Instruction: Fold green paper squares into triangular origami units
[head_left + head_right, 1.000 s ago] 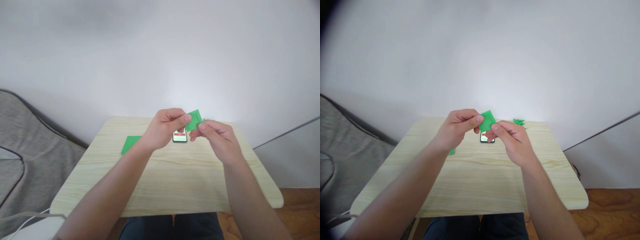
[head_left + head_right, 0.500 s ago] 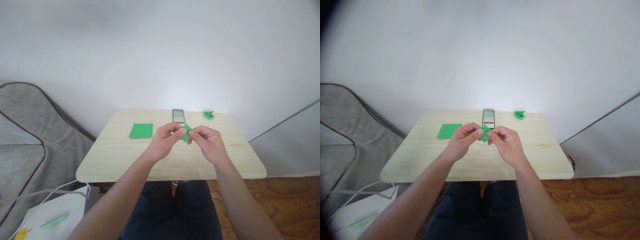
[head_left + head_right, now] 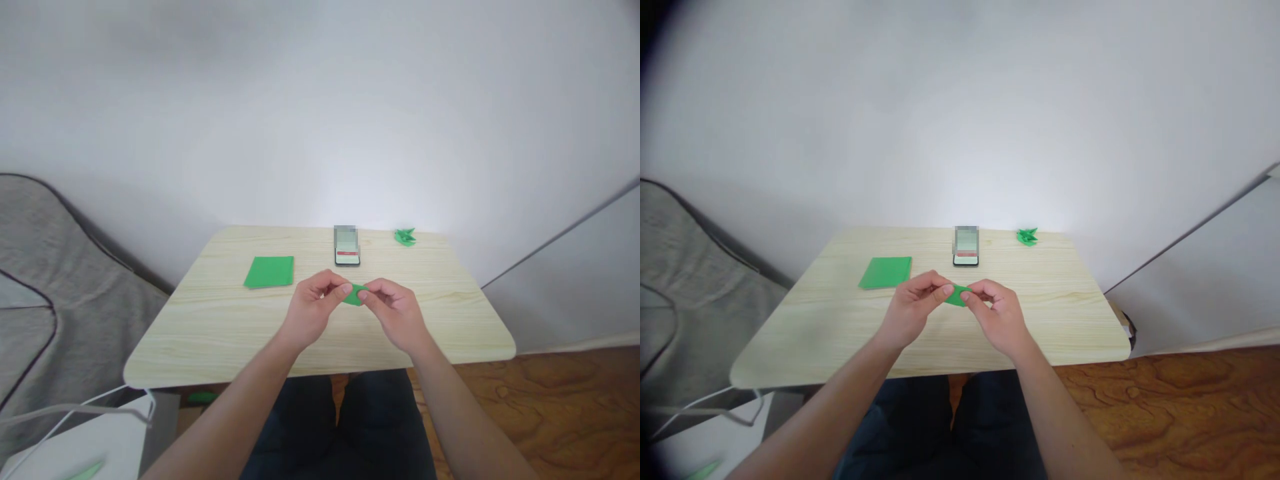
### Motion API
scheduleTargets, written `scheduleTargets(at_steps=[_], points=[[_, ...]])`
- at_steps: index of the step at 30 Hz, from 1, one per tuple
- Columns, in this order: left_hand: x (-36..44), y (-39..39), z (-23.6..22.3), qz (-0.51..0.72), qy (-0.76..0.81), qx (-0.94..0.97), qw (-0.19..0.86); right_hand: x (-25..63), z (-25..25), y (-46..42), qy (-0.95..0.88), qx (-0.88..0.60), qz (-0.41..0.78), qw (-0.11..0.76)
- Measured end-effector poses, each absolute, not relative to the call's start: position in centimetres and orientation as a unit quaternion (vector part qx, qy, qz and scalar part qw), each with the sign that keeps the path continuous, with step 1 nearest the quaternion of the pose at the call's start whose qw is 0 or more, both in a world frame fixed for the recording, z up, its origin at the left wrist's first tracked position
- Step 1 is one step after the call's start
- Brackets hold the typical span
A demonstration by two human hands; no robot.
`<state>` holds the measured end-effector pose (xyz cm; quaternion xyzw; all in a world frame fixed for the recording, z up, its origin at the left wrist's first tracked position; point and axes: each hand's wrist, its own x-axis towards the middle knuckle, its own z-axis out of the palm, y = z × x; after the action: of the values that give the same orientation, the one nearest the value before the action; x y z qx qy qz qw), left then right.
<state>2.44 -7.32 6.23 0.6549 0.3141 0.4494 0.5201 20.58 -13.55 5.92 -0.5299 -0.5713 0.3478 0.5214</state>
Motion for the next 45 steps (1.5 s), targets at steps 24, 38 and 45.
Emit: scheduleTargets(at_steps=[24, 38, 45], points=[[2.9, -1.9, 0.0, 0.310, 0.385, 0.745, 0.449, 46.7, 0.1, 6.4, -0.634, -0.718, 0.020, 0.288], [2.7, -1.8, -0.1, 0.295, 0.387, 0.750, 0.449, 44.9, 1.4, 5.3, -0.696, -0.688, -0.053, 0.197], [2.6, -1.8, -0.2, 0.299, 0.389, 0.745, 0.451, 45.1, 1.8, 5.9, -0.697, -0.684, -0.044, 0.209]])
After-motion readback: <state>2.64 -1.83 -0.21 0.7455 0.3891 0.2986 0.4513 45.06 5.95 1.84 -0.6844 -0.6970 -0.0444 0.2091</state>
